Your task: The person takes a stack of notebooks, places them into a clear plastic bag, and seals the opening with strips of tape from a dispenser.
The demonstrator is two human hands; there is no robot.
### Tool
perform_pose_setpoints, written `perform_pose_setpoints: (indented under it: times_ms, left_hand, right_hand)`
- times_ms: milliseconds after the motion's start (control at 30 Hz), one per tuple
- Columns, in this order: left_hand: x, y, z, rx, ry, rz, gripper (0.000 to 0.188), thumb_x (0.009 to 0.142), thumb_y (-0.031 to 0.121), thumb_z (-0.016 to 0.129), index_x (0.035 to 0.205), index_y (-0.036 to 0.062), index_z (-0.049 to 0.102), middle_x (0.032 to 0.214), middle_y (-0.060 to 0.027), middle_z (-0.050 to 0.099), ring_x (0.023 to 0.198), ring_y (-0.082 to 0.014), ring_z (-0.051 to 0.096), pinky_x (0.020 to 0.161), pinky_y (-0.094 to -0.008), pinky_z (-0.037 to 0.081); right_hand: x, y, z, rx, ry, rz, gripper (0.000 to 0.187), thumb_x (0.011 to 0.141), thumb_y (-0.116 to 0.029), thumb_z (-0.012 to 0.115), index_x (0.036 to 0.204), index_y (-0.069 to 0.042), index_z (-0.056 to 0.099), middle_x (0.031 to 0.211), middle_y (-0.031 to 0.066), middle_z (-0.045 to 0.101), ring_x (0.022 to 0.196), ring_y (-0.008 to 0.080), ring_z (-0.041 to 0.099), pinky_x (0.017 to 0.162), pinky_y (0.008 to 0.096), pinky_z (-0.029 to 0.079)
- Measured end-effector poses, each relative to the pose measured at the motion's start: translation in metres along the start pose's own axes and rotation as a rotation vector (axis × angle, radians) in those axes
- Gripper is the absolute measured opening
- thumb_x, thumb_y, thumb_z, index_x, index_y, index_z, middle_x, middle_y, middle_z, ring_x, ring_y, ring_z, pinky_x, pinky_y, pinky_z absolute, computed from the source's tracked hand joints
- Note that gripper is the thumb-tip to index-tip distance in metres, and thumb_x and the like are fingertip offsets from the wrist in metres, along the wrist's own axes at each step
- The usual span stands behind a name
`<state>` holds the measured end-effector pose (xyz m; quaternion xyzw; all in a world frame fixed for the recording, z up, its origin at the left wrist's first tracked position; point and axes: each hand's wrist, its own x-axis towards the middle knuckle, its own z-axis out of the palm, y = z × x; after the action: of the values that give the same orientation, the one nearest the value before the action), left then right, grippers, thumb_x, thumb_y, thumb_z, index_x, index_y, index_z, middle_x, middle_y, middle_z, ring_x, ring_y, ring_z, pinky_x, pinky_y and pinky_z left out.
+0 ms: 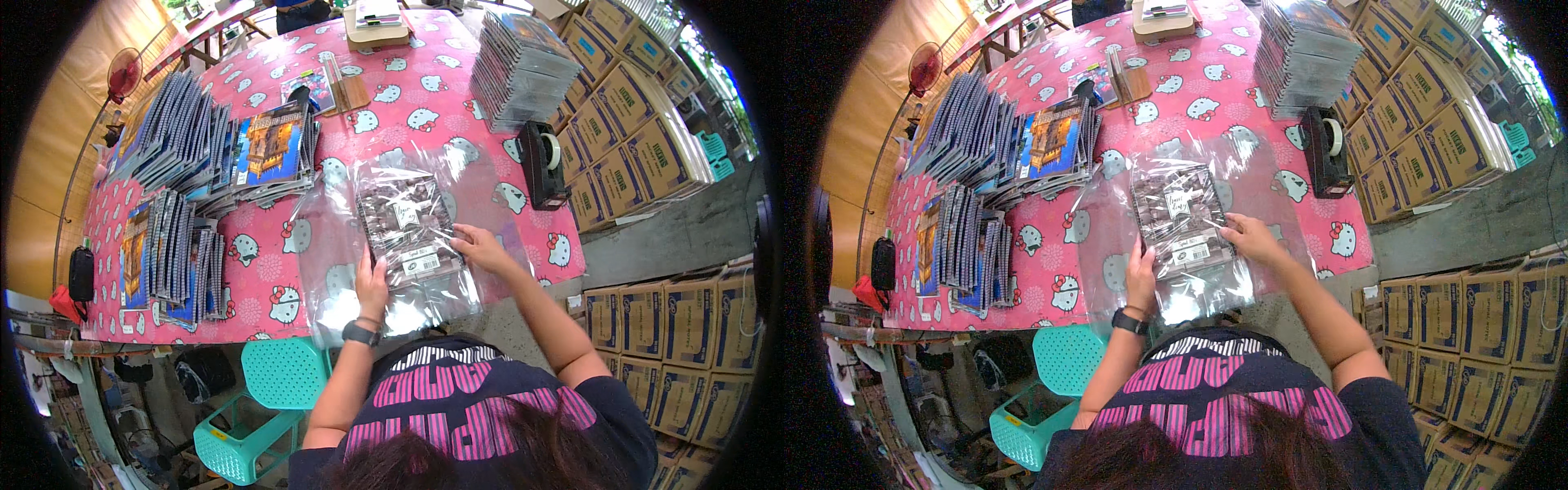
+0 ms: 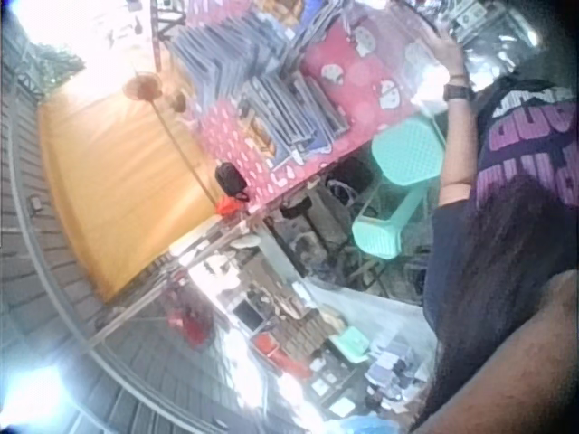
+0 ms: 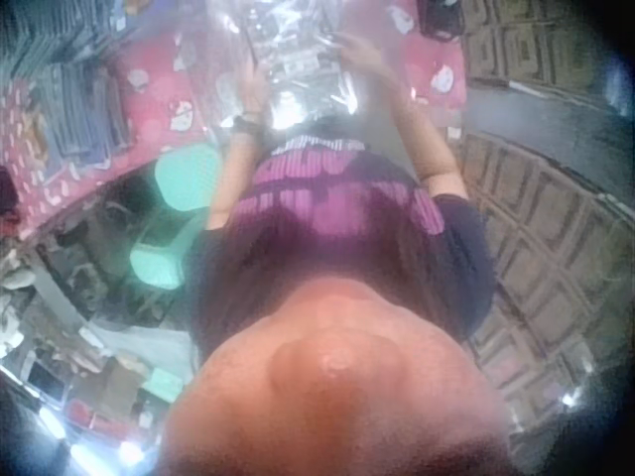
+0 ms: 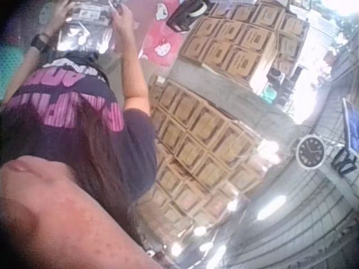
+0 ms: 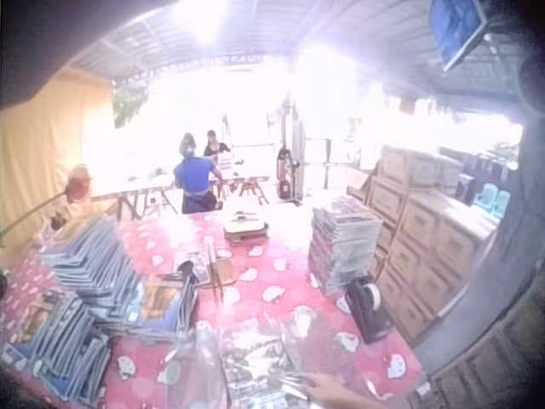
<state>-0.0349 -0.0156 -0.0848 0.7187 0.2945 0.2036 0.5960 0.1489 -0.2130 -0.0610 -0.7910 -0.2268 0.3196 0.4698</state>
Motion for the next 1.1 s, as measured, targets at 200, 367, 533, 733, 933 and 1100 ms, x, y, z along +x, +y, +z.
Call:
perform_pose_setpoints:
  times_ms: [200,367,533,733,933,1100]
  left_hand:
    - [0.007,0.091,-0.065,-0.53,-0.294,-0.006,0.056,0.081,0.004,0.05,0.135,-0.0043,0.04,0.123,-0.0138,0.055,0.102,-0.0192,0.057,0.091,-0.0256,0.044]
    - [0.068,0.103,-0.02,0.006,-0.035,0.5,0.075,0.067,0.011,0.08,0.128,-0.001,0.037,0.111,-0.0101,0.057,0.103,-0.019,0.057,0.088,-0.0302,0.047]
    - [0.064,0.133,-0.016,-0.459,-0.119,0.388,0.083,0.061,0.009,0.087,0.126,-0.0004,0.036,0.112,-0.0099,0.056,0.105,-0.0179,0.056,0.089,-0.0316,0.048]
    - [0.042,0.105,-0.036,-0.429,-0.215,0.344,0.08,0.059,0.001,0.084,0.124,0.0001,0.038,0.112,-0.0106,0.057,0.104,-0.0201,0.058,0.089,-0.0329,0.05]
    - [0.011,0.082,-0.036,-0.341,-0.211,0.215,0.079,0.061,0.003,0.083,0.126,-0.0004,0.038,0.12,-0.0128,0.054,0.107,-0.0217,0.056,0.093,-0.0351,0.047]
    - [0.001,0.079,-0.051,-0.199,-0.093,0.42,0.094,0.058,0.013,0.083,0.136,0.0006,0.033,0.13,-0.0146,0.045,0.125,-0.0257,0.04,0.106,-0.0401,0.031]
  right_hand:
    - [-0.036,-0.078,-0.02,0.281,-0.014,-0.303,0.077,0.074,-0.022,0.073,0.139,-0.004,0.037,0.114,0.0135,0.057,0.113,0.0242,0.053,0.101,0.0338,0.037]
    - [0.041,-0.084,-0.004,0.2,0.073,-0.518,0.104,0.064,-0.02,0.084,0.143,0.001,0.019,0.131,0.0127,0.042,0.124,0.0233,0.04,0.106,0.0347,0.031]
    - [0.038,-0.106,-0.001,0.449,0.134,-0.68,0.105,0.062,-0.013,0.086,0.142,0.001,0.02,0.127,0.012,0.045,0.117,0.0209,0.046,0.1,0.0351,0.039]
    - [0.0,-0.097,0.008,0.432,-0.045,-0.409,0.107,0.058,-0.01,0.088,0.141,0.0,0.022,0.128,0.0112,0.046,0.118,0.0215,0.046,0.1,0.0346,0.039]
    - [-0.02,-0.076,0.033,0.484,-0.018,-0.378,0.111,0.058,-0.014,0.087,0.144,-0.003,0.018,0.129,0.0099,0.043,0.12,0.0209,0.043,0.101,0.0368,0.036]
    - [-0.036,-0.073,-0.003,-0.002,0.223,-0.572,0.097,0.056,-0.023,0.086,0.136,-0.002,0.034,0.127,0.0114,0.048,0.12,0.0233,0.044,0.102,0.0366,0.034]
